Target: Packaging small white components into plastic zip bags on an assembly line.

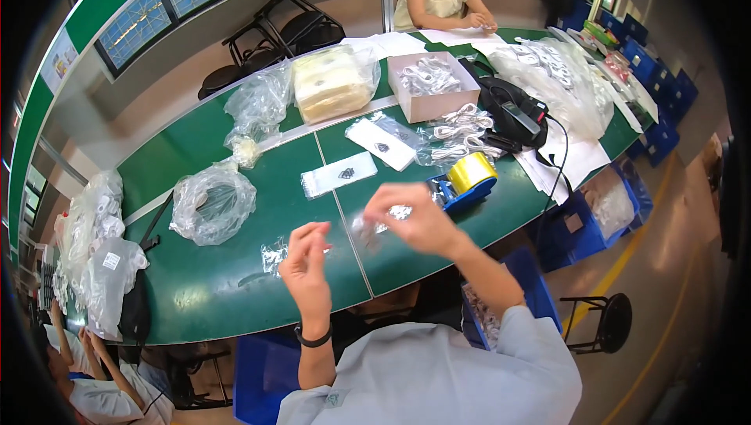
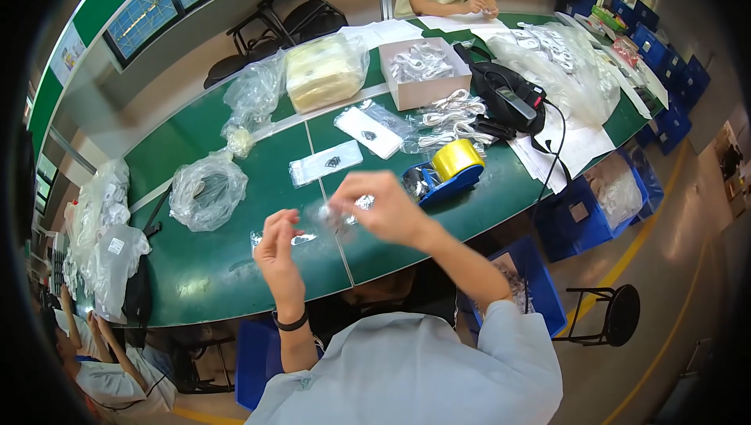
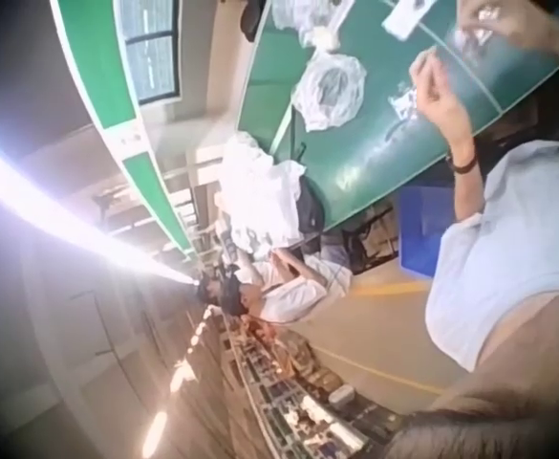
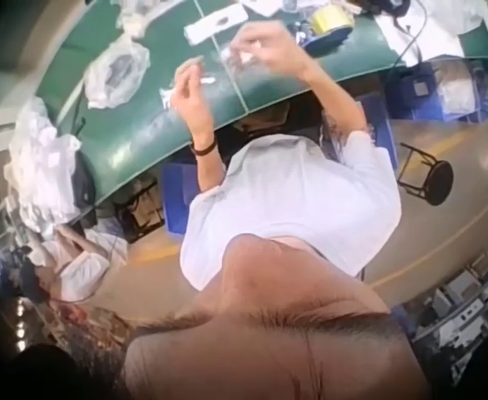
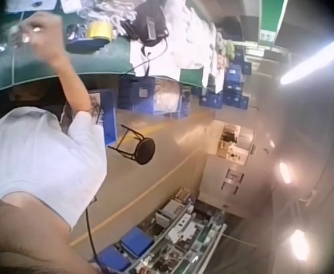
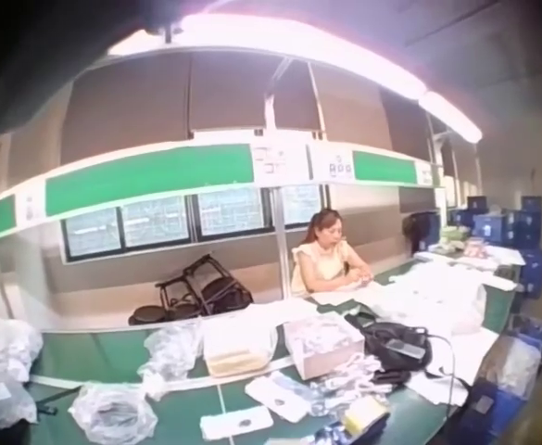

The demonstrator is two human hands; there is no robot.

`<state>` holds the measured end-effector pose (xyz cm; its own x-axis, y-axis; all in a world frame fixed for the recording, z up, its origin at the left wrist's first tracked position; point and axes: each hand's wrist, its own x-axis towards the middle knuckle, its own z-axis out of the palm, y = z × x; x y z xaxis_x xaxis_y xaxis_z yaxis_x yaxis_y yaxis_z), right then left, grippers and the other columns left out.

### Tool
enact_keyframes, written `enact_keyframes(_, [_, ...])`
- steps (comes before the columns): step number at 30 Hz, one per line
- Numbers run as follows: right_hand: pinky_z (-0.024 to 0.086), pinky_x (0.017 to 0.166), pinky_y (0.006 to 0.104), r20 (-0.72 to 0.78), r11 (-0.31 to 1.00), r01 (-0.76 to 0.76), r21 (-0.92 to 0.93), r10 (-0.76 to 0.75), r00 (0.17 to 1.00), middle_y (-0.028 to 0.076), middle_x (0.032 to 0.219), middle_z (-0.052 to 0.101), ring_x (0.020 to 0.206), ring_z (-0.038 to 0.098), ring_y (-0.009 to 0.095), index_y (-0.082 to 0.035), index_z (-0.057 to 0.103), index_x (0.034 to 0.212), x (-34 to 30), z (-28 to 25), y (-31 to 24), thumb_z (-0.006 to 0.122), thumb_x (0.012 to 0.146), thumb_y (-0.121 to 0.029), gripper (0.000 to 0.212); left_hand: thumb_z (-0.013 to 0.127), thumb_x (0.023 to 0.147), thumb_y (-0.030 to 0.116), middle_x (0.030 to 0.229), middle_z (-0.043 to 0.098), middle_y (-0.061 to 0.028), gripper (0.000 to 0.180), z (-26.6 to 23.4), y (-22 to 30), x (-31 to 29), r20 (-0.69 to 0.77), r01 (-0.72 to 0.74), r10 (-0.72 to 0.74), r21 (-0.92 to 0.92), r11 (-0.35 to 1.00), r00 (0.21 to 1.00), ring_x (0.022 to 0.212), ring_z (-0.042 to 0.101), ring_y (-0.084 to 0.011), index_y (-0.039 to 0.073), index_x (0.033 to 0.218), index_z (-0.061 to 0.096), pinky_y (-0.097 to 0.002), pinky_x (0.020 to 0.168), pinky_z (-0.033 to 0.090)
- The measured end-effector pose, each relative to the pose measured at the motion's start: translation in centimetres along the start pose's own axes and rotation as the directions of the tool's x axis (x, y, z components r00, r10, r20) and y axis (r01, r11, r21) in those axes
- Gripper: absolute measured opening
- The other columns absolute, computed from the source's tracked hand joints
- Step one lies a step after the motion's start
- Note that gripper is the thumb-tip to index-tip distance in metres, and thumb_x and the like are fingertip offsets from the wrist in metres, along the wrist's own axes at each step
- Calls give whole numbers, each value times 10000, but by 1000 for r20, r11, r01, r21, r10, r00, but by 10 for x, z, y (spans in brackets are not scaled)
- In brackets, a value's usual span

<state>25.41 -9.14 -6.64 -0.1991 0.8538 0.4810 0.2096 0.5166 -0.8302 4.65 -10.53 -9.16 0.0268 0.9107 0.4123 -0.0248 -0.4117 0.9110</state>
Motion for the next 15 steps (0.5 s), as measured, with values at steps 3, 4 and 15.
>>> enact_keyframes(3, [499,711,269,-202,946,-140,-291,83,976,75,783,687,743,634,116,14,731,876,44,-49,12,684,895,-111,134,571,986,111,1072,666,-91,225,-21,-8,0,-196,41,-63,-116,992,979,925,603,-143,-69,965,704,-266,763,504])
enact_keyframes(4, [507,708,280,-290,905,-162,-393,45,956,82,781,699,742,665,162,3,743,885,62,-74,24,699,891,-170,178,562,993,114,1066,666,-91,228,-26,-7,0,-187,42,-62,-111,993,980,919,604,-142,-66,975,702,-267,758,503])
enact_keyframes(15, [499,905,316,-418,809,207,-550,-481,771,139,1101,687,998,665,254,24,676,1116,80,-79,-46,667,884,-78,253,686,905,121,1015,647,-135,243,-57,35,-18,-227,-222,258,172,960,939,912,608,-211,-86,1024,644,-335,832,494])
